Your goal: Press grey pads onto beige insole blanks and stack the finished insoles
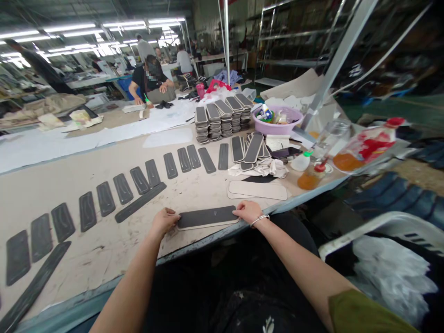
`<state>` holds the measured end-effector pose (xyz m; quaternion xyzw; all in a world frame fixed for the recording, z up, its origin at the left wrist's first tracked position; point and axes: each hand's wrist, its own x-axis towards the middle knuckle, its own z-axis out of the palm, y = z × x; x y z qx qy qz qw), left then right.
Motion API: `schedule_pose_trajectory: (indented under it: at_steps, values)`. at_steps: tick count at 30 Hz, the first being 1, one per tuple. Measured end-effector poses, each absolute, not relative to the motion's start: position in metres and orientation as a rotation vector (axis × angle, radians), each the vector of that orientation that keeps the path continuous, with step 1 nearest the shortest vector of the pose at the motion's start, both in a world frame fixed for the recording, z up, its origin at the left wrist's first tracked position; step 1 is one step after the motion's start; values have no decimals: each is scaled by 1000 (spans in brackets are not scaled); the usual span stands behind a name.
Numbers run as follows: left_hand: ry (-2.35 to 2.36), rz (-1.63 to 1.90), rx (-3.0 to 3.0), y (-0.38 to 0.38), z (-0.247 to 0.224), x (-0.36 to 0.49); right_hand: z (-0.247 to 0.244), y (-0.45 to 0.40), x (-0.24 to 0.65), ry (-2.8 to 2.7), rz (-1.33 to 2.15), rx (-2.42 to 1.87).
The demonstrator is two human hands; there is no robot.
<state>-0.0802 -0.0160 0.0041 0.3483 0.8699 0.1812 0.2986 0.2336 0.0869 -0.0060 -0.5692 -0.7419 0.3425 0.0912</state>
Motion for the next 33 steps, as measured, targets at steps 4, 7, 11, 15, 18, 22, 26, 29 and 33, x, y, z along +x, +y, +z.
schedule_pose_trajectory:
  at_steps: [4, 7, 11, 15, 18, 22, 26, 29, 33]
  values:
    - [2328, 432, 936, -17, -4, -83, -4, 88, 231, -2312, 939, -1689]
    - [2344, 378, 954, -16, -7, -86, -4, 89, 229, -2362, 876, -1670]
    - [2384, 283, 993, -12, -3, -84, -4, 91, 229, -2407, 890, -1653]
    - [2428, 199, 1046, -9, 3, -79, -3, 92, 229, -2440, 919, -1638]
    - [2445, 162, 1086, -9, 6, -78, -2, 92, 228, -2454, 931, -1621]
    - [2445, 155, 1120, -10, 6, -78, -2, 92, 228, -2465, 980, -1607]
    - [2427, 176, 1117, -11, 5, -78, -4, 95, 228, -2470, 1027, -1587]
    - [2421, 186, 1111, -12, 3, -79, -4, 95, 229, -2461, 1048, -1596]
    - [2425, 186, 1109, -12, 2, -79, -2, 95, 228, -2449, 1080, -1618]
